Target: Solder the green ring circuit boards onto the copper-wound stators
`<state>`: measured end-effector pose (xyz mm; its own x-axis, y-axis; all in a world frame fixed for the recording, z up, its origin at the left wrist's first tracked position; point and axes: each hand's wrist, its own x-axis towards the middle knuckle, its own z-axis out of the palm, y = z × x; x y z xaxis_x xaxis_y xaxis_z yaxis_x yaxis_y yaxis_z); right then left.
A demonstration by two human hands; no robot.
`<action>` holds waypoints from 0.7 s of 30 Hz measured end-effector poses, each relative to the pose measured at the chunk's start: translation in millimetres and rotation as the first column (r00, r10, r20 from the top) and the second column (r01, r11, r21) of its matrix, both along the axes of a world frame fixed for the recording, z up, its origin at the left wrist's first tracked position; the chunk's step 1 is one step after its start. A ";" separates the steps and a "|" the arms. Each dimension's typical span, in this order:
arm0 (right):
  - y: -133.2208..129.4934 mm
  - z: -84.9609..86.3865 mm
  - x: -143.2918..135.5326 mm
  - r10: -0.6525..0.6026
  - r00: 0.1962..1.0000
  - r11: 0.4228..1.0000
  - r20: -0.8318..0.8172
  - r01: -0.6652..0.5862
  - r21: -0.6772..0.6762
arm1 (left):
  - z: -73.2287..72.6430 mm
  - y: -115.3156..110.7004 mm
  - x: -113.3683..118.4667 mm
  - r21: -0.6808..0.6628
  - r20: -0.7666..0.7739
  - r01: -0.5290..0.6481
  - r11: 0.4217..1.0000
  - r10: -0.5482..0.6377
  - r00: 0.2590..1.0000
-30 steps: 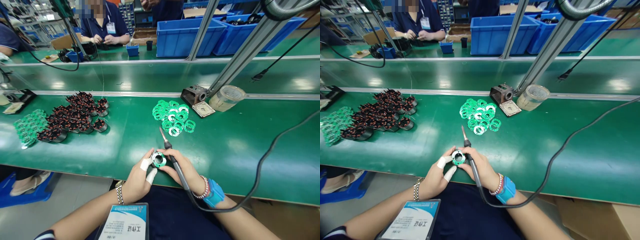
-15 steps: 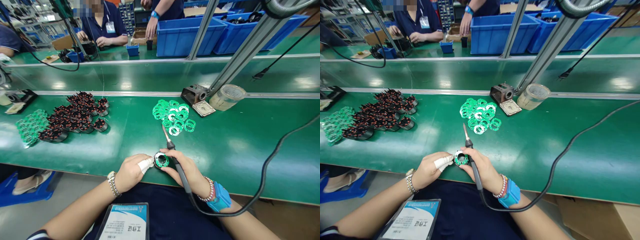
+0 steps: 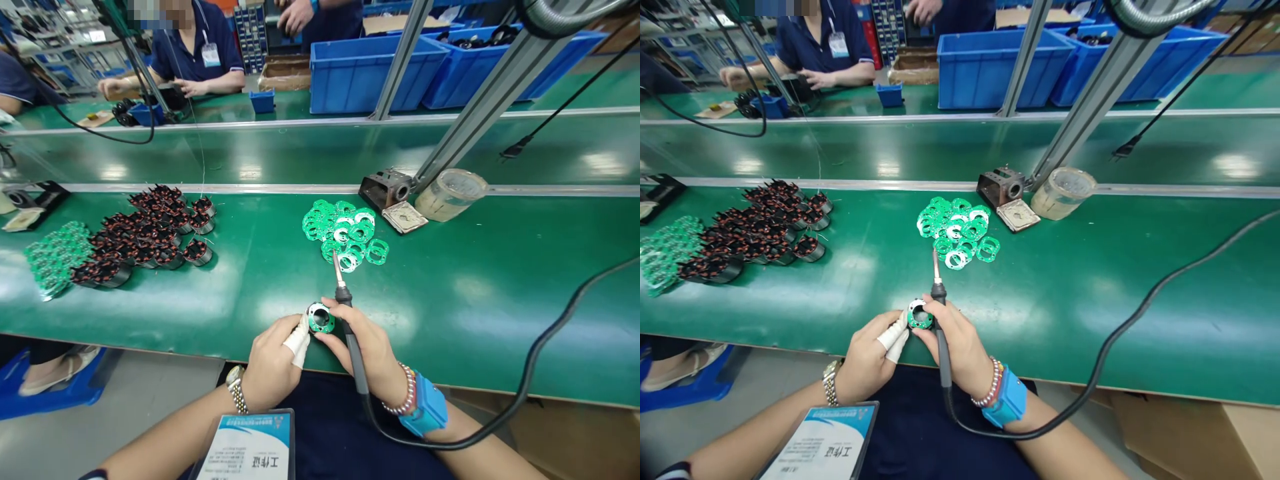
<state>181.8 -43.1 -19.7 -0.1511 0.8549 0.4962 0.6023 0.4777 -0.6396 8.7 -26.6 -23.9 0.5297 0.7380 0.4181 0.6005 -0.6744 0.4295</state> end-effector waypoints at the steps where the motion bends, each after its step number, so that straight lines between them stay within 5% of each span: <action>1: -0.5 -0.7 -1.7 -0.011 1.000 1.000 0.002 0.011 0.004 | -0.4 -1.2 0.0 -0.021 -0.011 0.004 1.000 -0.004 1.000; 8: 14.0 6.8 6.2 0.025 1.000 0.999 0.000 -0.025 -0.044 | 2.3 19.7 9.0 -0.244 0.003 -0.100 0.965 0.104 0.995; 14: 65.7 0.5 83.2 -0.225 0.928 0.972 0.296 0.236 -0.001 | 6.8 98.5 5.3 -0.229 -0.018 -0.190 0.955 0.191 0.981; 18: 87.6 -12.0 111.4 -0.197 0.931 0.979 0.308 0.202 0.015 | 15.5 144.7 4.8 -0.258 -0.066 -0.339 0.905 0.333 0.941; 21: 92.6 -17.4 114.9 -0.206 0.931 0.978 0.302 0.184 0.099 | 19.2 148.2 -7.2 -0.174 -0.067 -0.310 0.935 0.303 0.951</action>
